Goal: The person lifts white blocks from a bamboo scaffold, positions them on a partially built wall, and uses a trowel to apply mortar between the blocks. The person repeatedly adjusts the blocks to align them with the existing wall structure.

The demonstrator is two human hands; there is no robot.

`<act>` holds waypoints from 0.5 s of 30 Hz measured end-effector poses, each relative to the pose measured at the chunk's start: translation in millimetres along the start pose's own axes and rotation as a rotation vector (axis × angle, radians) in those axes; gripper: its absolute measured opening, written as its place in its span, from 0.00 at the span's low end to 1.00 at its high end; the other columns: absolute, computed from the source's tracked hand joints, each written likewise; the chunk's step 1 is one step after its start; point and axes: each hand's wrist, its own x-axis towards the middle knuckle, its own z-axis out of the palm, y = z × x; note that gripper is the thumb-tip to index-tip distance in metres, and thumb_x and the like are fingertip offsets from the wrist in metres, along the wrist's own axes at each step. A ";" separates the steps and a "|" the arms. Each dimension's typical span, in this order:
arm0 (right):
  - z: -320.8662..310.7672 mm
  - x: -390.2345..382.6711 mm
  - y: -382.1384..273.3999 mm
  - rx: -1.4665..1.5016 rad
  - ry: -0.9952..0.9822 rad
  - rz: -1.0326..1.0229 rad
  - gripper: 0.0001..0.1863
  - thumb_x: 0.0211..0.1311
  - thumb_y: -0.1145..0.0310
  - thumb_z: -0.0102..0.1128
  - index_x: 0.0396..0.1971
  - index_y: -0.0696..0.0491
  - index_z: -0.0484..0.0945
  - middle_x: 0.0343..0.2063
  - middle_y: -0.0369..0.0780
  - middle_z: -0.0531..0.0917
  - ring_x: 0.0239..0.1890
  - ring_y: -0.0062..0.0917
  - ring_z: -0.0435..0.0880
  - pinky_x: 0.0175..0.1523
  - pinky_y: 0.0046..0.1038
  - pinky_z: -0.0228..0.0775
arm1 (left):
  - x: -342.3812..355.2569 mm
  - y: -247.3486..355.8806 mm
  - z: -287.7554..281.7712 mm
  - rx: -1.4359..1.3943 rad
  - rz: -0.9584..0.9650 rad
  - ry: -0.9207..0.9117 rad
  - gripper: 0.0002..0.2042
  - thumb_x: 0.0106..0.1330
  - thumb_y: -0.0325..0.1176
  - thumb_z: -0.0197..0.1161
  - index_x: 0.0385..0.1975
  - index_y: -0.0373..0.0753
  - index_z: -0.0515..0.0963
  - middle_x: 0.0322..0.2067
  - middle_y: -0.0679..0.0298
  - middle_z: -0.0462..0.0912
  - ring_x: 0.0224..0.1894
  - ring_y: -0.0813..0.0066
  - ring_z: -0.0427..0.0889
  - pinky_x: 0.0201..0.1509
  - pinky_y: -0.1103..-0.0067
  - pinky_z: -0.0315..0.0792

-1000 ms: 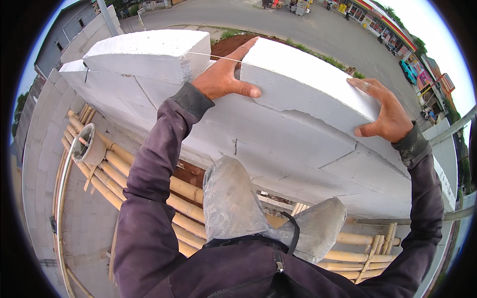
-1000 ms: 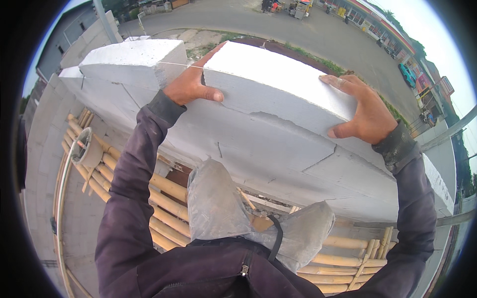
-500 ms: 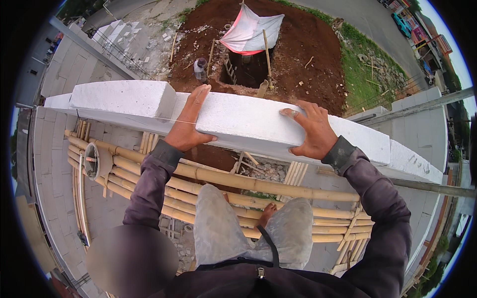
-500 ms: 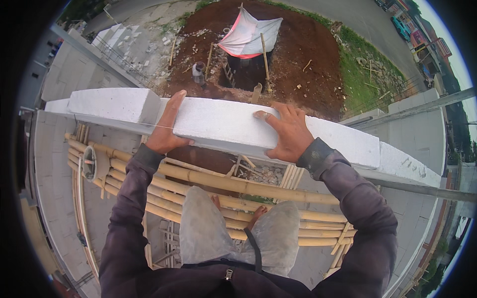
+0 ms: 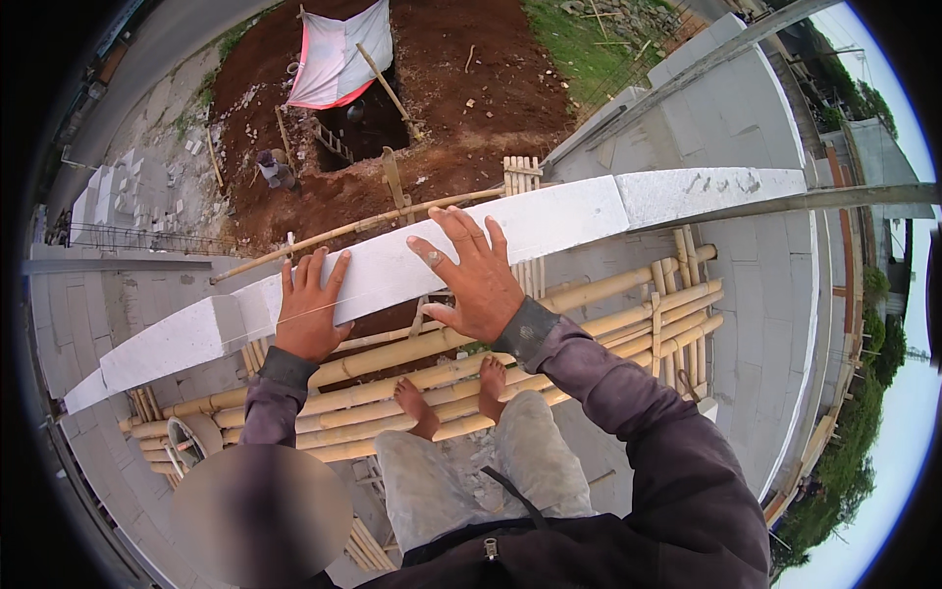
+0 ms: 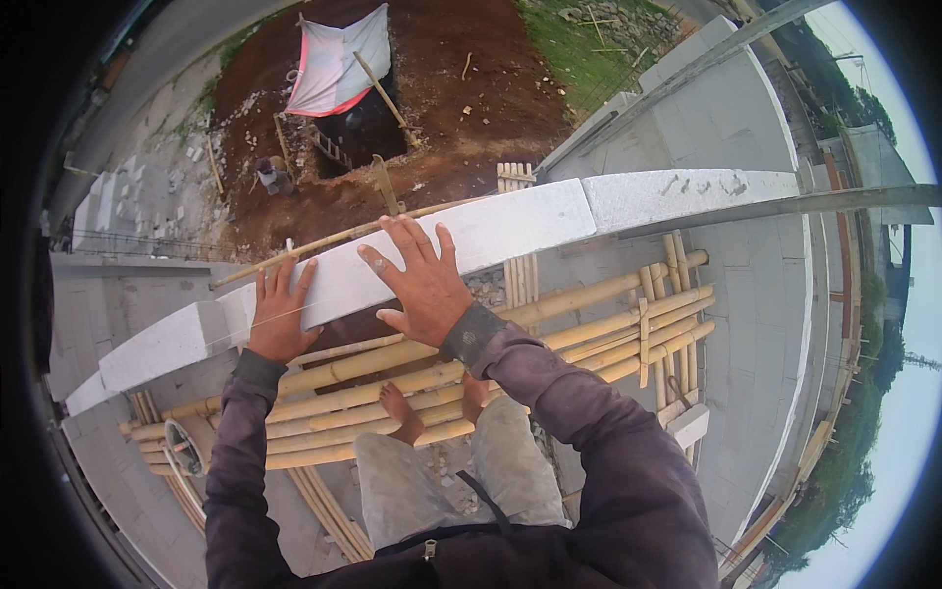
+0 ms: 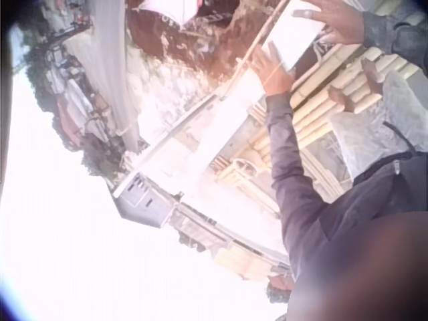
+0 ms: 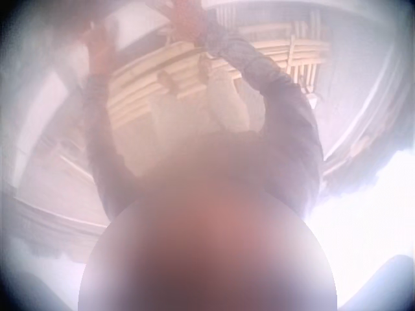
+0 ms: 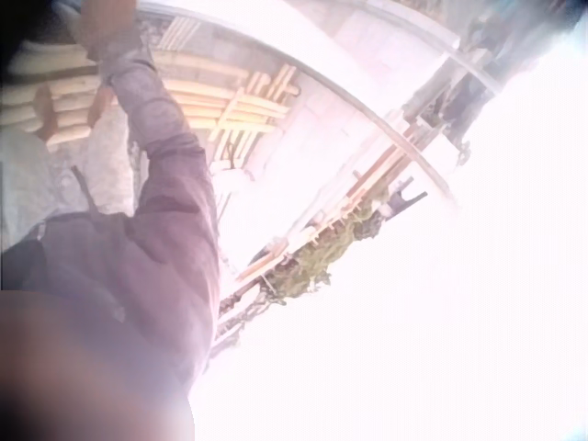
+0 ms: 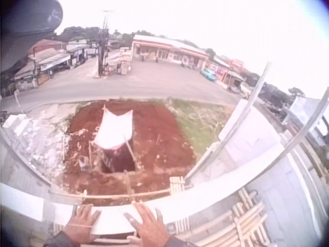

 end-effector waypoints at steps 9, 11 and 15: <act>-16.5 -107.1 79.1 1.207 0.591 1.334 0.43 0.57 0.53 0.69 0.66 0.60 0.60 0.63 0.52 0.65 0.63 0.46 0.67 0.59 0.50 0.68 | 88.9 83.9 -6.7 -0.119 0.214 -0.031 0.57 0.42 0.43 0.79 0.75 0.53 0.49 0.63 0.42 0.60 0.64 0.42 0.62 0.68 0.51 0.55; 5.1 -94.6 92.5 1.489 0.620 1.383 0.46 0.58 0.48 0.68 0.67 0.59 0.58 0.64 0.50 0.65 0.62 0.44 0.68 0.60 0.55 0.66 | 84.4 84.8 -7.0 -0.119 0.230 -0.021 0.55 0.42 0.42 0.78 0.75 0.53 0.52 0.62 0.40 0.61 0.62 0.42 0.63 0.66 0.51 0.56; 30.4 -84.3 96.5 1.637 0.716 1.333 0.39 0.55 0.52 0.72 0.61 0.57 0.67 0.60 0.52 0.66 0.62 0.44 0.67 0.61 0.57 0.65 | 65.5 93.4 -4.8 -0.129 0.261 0.034 0.52 0.43 0.43 0.77 0.73 0.55 0.57 0.60 0.39 0.62 0.60 0.43 0.64 0.64 0.54 0.56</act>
